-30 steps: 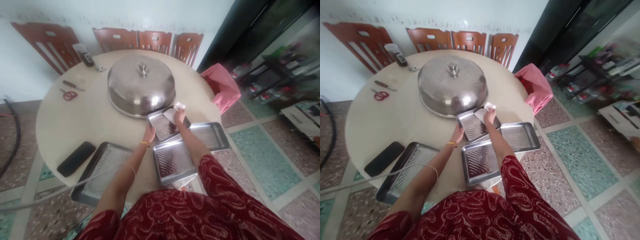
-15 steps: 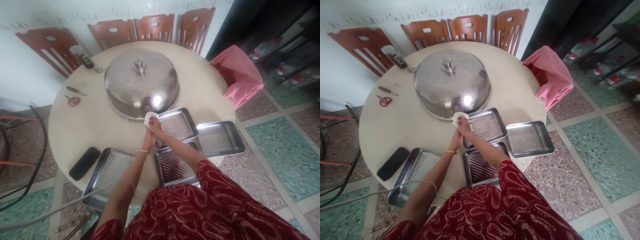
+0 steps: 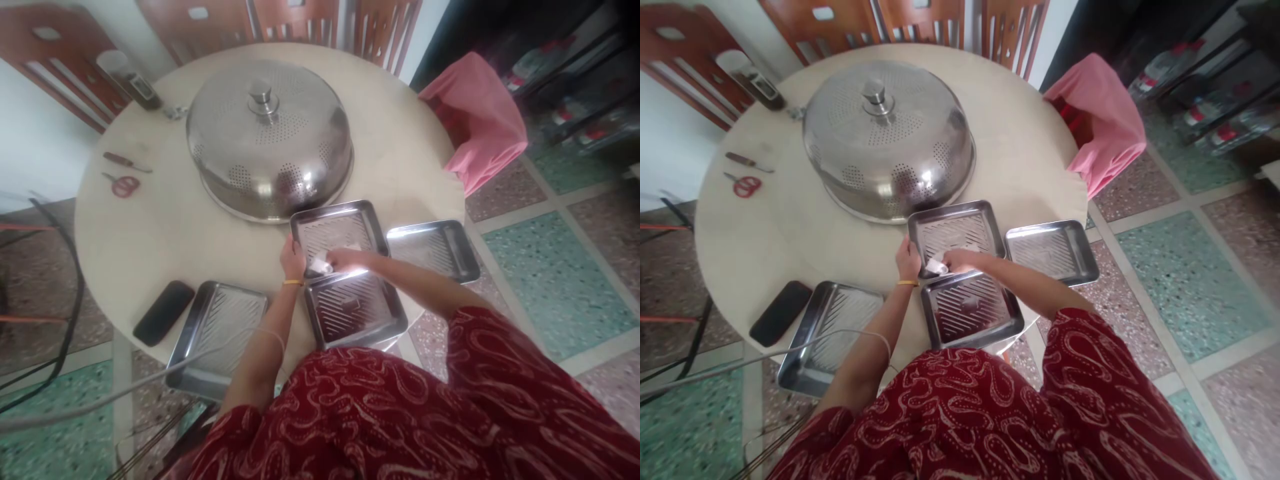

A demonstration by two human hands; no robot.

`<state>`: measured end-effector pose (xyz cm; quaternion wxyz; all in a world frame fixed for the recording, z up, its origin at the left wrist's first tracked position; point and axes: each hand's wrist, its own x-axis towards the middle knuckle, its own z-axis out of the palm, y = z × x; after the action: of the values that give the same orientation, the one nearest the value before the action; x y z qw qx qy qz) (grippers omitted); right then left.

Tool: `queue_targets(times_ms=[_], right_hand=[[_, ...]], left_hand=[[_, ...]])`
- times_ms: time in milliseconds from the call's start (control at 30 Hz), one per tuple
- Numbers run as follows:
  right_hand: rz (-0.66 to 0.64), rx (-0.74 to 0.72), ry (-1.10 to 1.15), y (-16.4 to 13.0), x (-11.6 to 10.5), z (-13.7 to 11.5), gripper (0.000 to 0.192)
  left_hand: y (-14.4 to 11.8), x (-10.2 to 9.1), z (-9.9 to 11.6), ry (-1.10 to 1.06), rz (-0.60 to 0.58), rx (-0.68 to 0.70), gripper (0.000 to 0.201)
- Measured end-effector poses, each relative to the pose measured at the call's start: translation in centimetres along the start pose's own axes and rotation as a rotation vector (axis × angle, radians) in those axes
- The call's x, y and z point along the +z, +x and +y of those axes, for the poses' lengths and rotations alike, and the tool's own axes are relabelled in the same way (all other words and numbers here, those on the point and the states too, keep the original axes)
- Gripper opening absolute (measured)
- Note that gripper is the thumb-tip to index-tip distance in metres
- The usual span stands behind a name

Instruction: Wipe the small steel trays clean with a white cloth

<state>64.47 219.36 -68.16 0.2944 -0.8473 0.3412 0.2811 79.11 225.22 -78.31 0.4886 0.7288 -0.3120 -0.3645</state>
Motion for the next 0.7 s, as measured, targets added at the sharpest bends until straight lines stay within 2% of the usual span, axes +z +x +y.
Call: queue_targets(times_ms=[67, 133, 167, 267, 333, 433, 533, 633, 700], right_hand=[[0.035, 0.085, -0.041, -1.1, -1.3, 2.0, 0.009], [0.164, 0.175, -0.085, -0.8, -2.7, 3.4, 0.007], [0.249, 0.205, -0.098, -0.1, -3.2, 3.6, 0.013], [0.462, 0.199, -0.088, 3.7, -3.0, 2.1, 0.037], [0.508, 0.087, -0.101, 6.4, -1.7, 0.0, 0.04], [0.37, -0.181, -0.187, 7.9, 0.8, -2.0, 0.034], [0.194, -0.331, -0.209, 5.8, 1.8, -0.7, 0.029], [0.149, -0.296, -0.216, 2.3, 0.4, 2.9, 0.044], [0.208, -0.19, -0.225, 0.6, -1.4, 5.3, 0.056]], left_hand=[[0.4, -0.2, -0.1, -0.007, 0.002, 0.003, 0.043], [0.9, -0.3, -0.2, -0.009, -0.002, -0.005, 0.043], [1.0, -0.4, -0.2, -0.012, -0.005, -0.011, 0.043], [1.2, -0.4, -0.2, -0.035, -0.011, -0.017, 0.043], [1.1, -0.5, -0.3, -0.04, -0.002, -0.017, 0.043], [1.0, -0.8, -0.5, 0.013, 0.026, 0.009, 0.044], [1.2, -1.1, -0.8, 0.093, 0.045, 0.054, 0.043], [1.4, -1.0, -1.0, 0.132, 0.048, 0.075, 0.043], [1.5, -0.9, -0.9, 0.149, 0.037, 0.091, 0.044]])
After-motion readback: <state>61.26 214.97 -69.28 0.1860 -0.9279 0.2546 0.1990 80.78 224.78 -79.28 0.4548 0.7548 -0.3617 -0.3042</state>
